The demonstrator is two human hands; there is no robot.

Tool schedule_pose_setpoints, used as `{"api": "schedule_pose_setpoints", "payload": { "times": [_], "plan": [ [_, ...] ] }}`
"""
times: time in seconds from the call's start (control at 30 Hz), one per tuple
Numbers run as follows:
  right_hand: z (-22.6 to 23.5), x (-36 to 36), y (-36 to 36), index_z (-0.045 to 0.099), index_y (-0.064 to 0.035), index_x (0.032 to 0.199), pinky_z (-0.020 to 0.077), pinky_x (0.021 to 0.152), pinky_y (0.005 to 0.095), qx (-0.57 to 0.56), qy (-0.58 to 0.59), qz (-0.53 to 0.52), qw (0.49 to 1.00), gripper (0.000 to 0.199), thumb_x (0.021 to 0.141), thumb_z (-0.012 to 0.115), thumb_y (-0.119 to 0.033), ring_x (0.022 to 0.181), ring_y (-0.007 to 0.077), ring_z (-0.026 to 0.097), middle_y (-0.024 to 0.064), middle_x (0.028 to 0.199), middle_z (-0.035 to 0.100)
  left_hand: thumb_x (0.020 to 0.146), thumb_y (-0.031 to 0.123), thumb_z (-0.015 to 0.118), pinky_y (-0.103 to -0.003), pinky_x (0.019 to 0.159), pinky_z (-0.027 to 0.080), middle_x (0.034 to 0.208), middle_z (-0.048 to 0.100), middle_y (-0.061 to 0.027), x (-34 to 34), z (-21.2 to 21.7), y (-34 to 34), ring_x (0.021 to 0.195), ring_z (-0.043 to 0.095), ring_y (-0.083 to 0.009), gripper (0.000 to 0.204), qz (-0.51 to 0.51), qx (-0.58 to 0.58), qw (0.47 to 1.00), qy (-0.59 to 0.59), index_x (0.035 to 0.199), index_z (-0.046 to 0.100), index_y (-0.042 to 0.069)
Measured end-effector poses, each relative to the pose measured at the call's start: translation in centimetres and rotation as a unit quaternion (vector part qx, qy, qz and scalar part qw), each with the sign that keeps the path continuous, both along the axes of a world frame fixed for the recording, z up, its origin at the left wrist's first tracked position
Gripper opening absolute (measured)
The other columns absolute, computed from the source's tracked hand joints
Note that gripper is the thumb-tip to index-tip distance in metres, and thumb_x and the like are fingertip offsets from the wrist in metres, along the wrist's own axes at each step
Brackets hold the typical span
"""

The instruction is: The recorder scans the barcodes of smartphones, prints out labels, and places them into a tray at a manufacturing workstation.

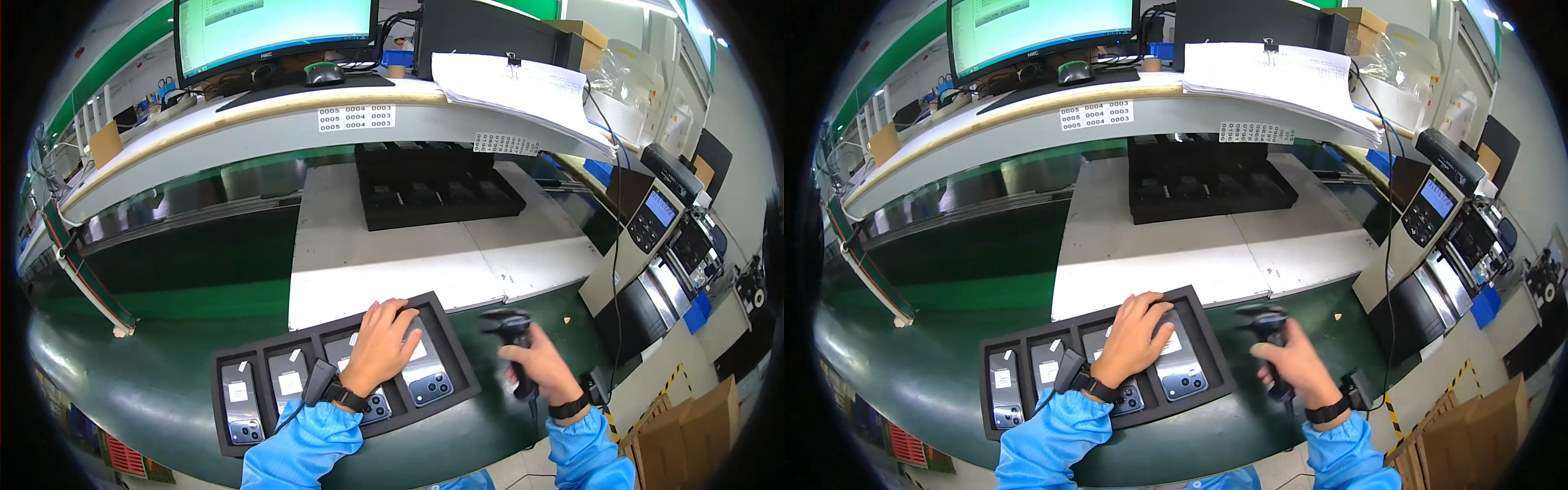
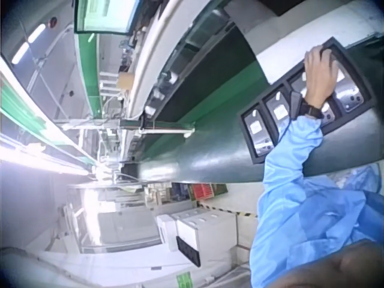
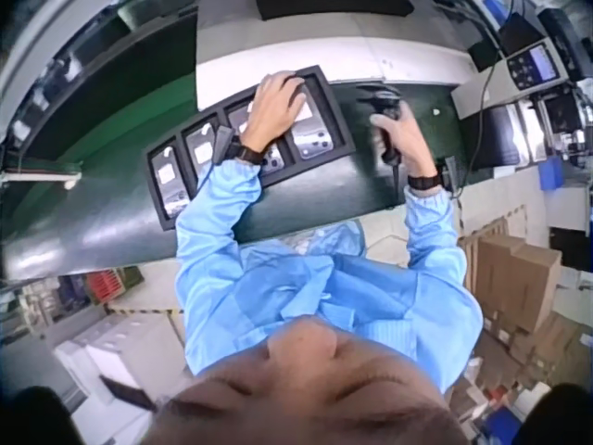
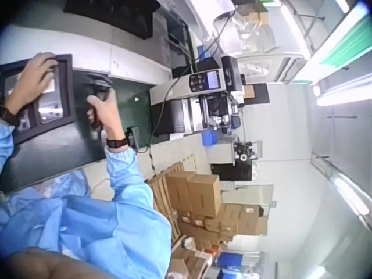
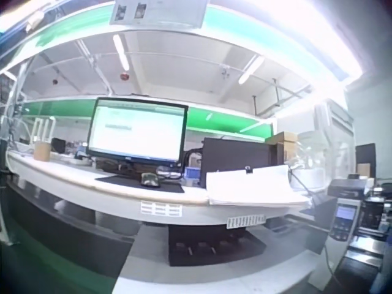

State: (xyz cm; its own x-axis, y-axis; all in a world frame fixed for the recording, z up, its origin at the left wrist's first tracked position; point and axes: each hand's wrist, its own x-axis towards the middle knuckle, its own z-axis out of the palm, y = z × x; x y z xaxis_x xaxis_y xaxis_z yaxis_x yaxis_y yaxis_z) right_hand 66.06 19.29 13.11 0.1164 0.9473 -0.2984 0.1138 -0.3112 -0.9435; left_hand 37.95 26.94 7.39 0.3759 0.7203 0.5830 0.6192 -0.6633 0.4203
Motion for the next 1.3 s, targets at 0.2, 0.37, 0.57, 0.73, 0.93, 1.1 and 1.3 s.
{"api": "schedule_pose_setpoints", "payload": {
  "times": [0.2, 0.37, 0.57, 0.73, 0.93, 1.1, 1.3],
  "plan": [
    [1.1, -7.1, -1.6, 0.018, -0.0074, 0.154, 0.0543, 0.075, 0.0329, 0.022, -0.067, 0.126, 0.99, 0.084, 0.087, 0.069, -0.009, 0.09, 0.023, 0.066, 0.017, 0.123, 0.06, 0.092, 0.019, 0.06, -0.051, 0.108, 0.037, 0.125, 0.056, -0.0169, -0.4, -0.5, 0.5, 0.117, 0.053, -0.0382, 0.031, 0.001, -0.022, 1.0, -0.018, 0.118, 0.062, 0.003],
    [0.6, -7.9, -2.1, 0.021, -0.0053, 0.153, 0.0428, 0.106, 0.0369, 0.067, -0.068, 0.141, 0.985, 0.082, 0.086, 0.068, -0.008, 0.124, 0.0325, 0.058, 0.0228, 0.132, 0.057, 0.091, 0.018, 0.061, -0.05, 0.102, 0.04, 0.126, 0.056, -0.0182, -0.3, -0.6, 0.9, 0.114, 0.053, -0.0401, 0.031, 0.001, -0.026, 0.999, -0.022, 0.119, 0.062, 0.004],
    [-1.6, -3.9, -2.1, 0.034, -0.0058, 0.146, 0.0495, 0.097, 0.0426, 0.199, -0.259, 0.014, 0.945, 0.078, 0.077, 0.069, -0.008, 0.111, 0.0431, 0.064, 0.0264, 0.117, 0.066, 0.09, 0.027, 0.063, -0.058, 0.108, 0.035, 0.136, 0.05, -0.0273, 0.5, -2.1, 0.9, 0.123, 0.048, -0.0469, 0.044, 0.045, 0.04, 0.995, 0.077, 0.132, 0.059, 0.014],
    [-5.5, 0.8, -0.9, 0.029, -0.0093, 0.148, 0.0505, 0.087, 0.0473, 0.151, -0.345, -0.059, 0.924, 0.082, 0.074, 0.064, -0.004, 0.098, 0.0472, 0.065, 0.0276, 0.102, 0.067, 0.092, 0.043, 0.058, -0.06, 0.111, 0.031, 0.142, 0.047, -0.0241, 0.8, -2.6, 0.5, 0.125, 0.046, -0.0464, 0.047, 0.056, 0.013, 0.99, 0.126, 0.132, 0.062, 0.019],
    [-5.3, 0.8, 0.1, 0.036, -0.012, 0.144, 0.0511, 0.086, 0.0487, 0.15, -0.345, -0.061, 0.925, 0.077, 0.074, 0.065, -0.008, 0.093, 0.0466, 0.066, 0.0264, 0.097, 0.069, 0.092, 0.047, 0.058, -0.06, 0.112, 0.028, 0.141, 0.047, -0.0238, 0.8, -1.4, 0.8, 0.127, 0.045, -0.0442, 0.048, 0.045, -0.017, 0.989, 0.143, 0.128, 0.064, 0.016],
    [-5.9, 0.6, 0.1, 0.041, -0.0118, 0.14, 0.052, 0.084, 0.0449, 0.194, -0.353, -0.068, 0.913, 0.072, 0.074, 0.068, -0.011, 0.091, 0.0434, 0.067, 0.0244, 0.096, 0.068, 0.093, 0.048, 0.058, -0.057, 0.111, 0.03, 0.138, 0.049, -0.0221, 0.6, -2.5, 1.3, 0.126, 0.045, -0.042, 0.046, 0.045, -0.009, 0.99, 0.132, 0.127, 0.064, 0.017],
    [-5.6, 0.7, 0.1, 0.041, -0.0126, 0.141, 0.052, 0.085, 0.0451, 0.161, -0.354, -0.082, 0.918, 0.071, 0.075, 0.068, -0.013, 0.093, 0.0429, 0.067, 0.0242, 0.099, 0.069, 0.095, 0.049, 0.056, -0.056, 0.109, 0.03, 0.137, 0.049, -0.0205, 1.1, -1.7, 1.4, 0.125, 0.045, -0.0408, 0.043, 0.048, -0.027, 0.991, 0.123, 0.123, 0.065, 0.017]
  ]
}}
